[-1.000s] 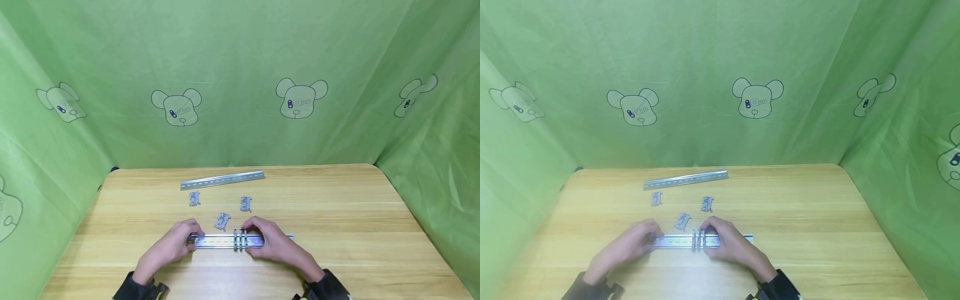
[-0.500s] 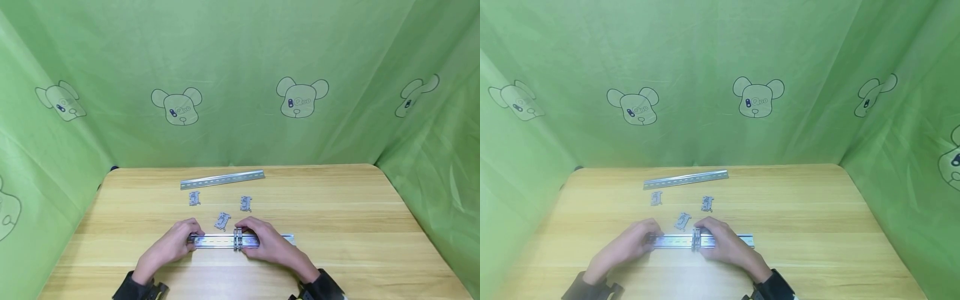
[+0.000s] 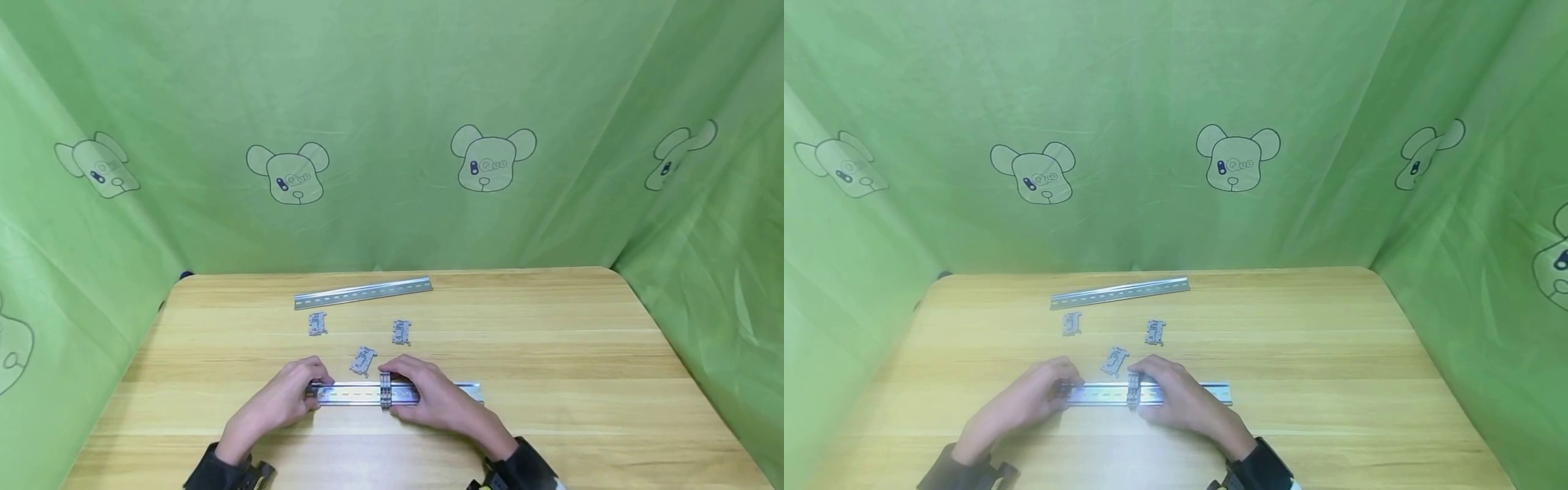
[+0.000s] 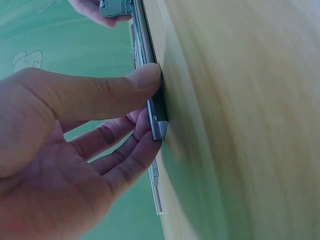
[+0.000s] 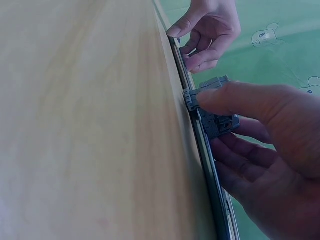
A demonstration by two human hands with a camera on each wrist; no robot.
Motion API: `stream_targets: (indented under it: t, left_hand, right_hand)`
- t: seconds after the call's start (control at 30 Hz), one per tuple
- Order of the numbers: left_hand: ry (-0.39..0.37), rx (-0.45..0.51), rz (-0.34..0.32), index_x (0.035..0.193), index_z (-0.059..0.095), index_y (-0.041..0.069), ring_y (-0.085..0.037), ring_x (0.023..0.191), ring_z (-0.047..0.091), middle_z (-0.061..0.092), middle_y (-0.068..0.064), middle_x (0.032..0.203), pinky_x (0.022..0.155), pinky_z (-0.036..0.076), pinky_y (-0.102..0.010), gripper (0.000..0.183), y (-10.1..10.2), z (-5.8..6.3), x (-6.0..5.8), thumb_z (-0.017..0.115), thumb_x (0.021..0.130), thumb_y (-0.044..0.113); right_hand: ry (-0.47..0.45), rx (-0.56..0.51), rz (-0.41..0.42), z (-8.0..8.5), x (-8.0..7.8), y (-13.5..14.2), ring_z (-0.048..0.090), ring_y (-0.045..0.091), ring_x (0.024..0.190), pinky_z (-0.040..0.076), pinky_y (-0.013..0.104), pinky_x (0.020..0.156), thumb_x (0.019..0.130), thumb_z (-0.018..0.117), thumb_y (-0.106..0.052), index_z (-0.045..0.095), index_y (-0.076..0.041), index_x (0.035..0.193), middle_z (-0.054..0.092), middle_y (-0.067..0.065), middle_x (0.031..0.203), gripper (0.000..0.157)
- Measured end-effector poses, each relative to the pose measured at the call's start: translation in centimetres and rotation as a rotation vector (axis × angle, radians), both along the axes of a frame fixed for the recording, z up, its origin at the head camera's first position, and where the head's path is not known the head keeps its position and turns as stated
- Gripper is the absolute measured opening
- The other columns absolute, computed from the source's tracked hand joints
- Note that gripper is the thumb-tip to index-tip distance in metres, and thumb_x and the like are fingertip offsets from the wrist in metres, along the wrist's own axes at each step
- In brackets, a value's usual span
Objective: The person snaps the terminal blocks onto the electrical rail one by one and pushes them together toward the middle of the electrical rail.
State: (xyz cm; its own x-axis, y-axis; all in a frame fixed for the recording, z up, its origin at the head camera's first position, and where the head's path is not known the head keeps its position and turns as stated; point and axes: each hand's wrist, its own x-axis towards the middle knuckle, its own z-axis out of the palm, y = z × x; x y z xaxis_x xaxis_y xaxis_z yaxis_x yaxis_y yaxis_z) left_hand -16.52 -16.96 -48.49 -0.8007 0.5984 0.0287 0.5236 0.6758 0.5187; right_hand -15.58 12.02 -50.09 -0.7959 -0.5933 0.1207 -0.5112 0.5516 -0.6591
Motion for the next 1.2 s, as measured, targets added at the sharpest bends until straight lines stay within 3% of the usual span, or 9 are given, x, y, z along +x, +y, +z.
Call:
stream_targets:
  t: [0.37, 0.73, 1.2]
  left_hand:
    - [-0.005, 0.008, 0.004, 0.101, 0.073, 0.004, -0.017, 0.086, 0.062, 0.066, -0.003, 0.097, 0.076, 0.06, -0.033, 0.034, -0.1, 0.0, 0.0, 0.079, 0.068, -0.004]
    - [-0.018, 0.009, 0.007, 0.101, 0.073, 0.003, -0.019, 0.087, 0.063, 0.066, -0.005, 0.099, 0.078, 0.06, -0.035, 0.034, 0.0, 0.3, 0.2, 0.079, 0.068, -0.004]
    - [-0.005, -0.002, 0.005, 0.103, 0.073, 0.002, -0.02, 0.089, 0.063, 0.067, -0.006, 0.1, 0.08, 0.059, -0.034, 0.035, -0.1, 0.2, 0.0, 0.079, 0.069, -0.004]
  right_hand:
    - [0.055, 0.003, -0.047, -0.4, 0.0, -1.1, 0.059, 0.015, 0.11, 0.053, 0.038, 0.095, 0.072, 0.084, -0.034, 0.06, -0.007, 0.131, 0.063, 0.002, 0.125, 0.069]
    - [0.095, -0.01, -0.068, -0.1, 0.1, -1.2, 0.063, 0.016, 0.102, 0.056, 0.036, 0.089, 0.071, 0.084, -0.031, 0.067, -0.008, 0.12, 0.069, 0.003, 0.116, 0.057]
    - [0.079, 0.001, -0.066, 0.0, -0.2, -0.3, 0.063, 0.012, 0.097, 0.058, 0.034, 0.083, 0.071, 0.084, -0.031, 0.068, -0.009, 0.118, 0.069, 0.002, 0.113, 0.055]
